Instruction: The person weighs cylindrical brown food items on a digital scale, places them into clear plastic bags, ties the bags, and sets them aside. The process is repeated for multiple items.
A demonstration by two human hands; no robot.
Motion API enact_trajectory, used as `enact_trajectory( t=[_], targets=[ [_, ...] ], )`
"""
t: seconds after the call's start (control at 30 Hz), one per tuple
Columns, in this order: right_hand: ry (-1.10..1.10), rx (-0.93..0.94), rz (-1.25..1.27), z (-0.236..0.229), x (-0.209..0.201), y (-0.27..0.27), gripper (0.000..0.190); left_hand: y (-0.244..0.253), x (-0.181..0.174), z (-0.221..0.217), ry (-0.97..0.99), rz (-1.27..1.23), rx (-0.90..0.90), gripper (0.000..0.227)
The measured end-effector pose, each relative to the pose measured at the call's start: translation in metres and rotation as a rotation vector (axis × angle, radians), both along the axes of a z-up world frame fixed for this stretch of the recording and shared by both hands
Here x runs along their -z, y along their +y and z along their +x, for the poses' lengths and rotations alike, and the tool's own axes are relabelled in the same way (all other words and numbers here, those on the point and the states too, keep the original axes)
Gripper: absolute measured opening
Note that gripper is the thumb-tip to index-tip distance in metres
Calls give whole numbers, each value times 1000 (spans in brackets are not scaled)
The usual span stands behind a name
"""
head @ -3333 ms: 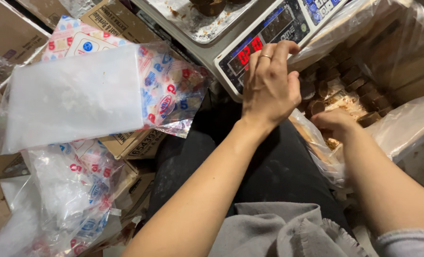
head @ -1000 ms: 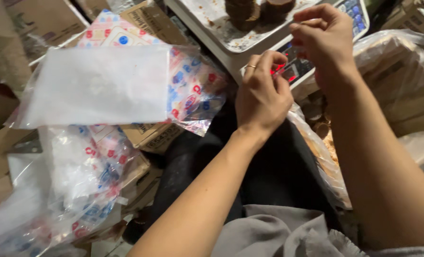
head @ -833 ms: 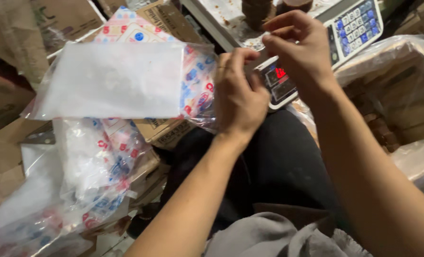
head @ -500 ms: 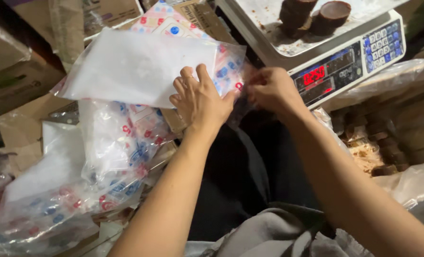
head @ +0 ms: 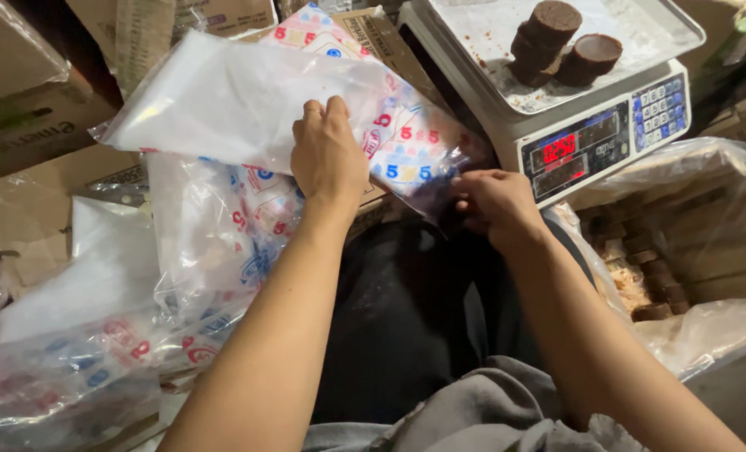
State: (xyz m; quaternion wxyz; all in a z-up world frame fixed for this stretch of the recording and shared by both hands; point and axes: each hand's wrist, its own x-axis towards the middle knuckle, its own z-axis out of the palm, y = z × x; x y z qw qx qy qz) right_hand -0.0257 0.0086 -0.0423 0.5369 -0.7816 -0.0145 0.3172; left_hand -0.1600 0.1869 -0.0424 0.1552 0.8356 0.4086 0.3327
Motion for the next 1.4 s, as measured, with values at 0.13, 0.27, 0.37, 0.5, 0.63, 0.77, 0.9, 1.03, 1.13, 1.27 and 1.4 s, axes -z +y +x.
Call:
enact_trajectory(
  t=[0.13,0.27,0.37,0.5,0.63,0.77,0.9,1.03,1.13,1.27,1.4],
  targets=[
    [333,233,394,12,0,-3,15,-20,-16,-1,-86,16,42,35],
    [750,373,559,39,21,2,20,-44,-31,2,-202,-62,98,35],
    [527,198,529,42,44,12,18,-48,-35,-1,-252,-80,111,34],
    [-424,-159,258,22,33,24,29,-45,-33,-7,-244,-87,97,34],
    [-764,-17,-516,-11,-4,44,46,-47,-30,-14,-262,-98,101,34],
    [-697,5,-535,-22,-23,57,47,-50,-31,-19,-253,-118,100,34],
    [-645,68,-554,-8,-18,55,39,-55,-38,-21,-264,-136,119,33],
    [-398,95,-171,1,-6,20,24,-60,-47,-22,-277,-150,148,33],
    [-152,177,54,11,-8,-15,12,-68,-54,-14,-284,-179,186,33],
    [5,187,236,17,-27,-65,12,-93,-62,8,-427,-158,295,28],
    [91,268,410,18,-54,-101,22,-127,-71,39,-424,-459,456,27]
  ],
)
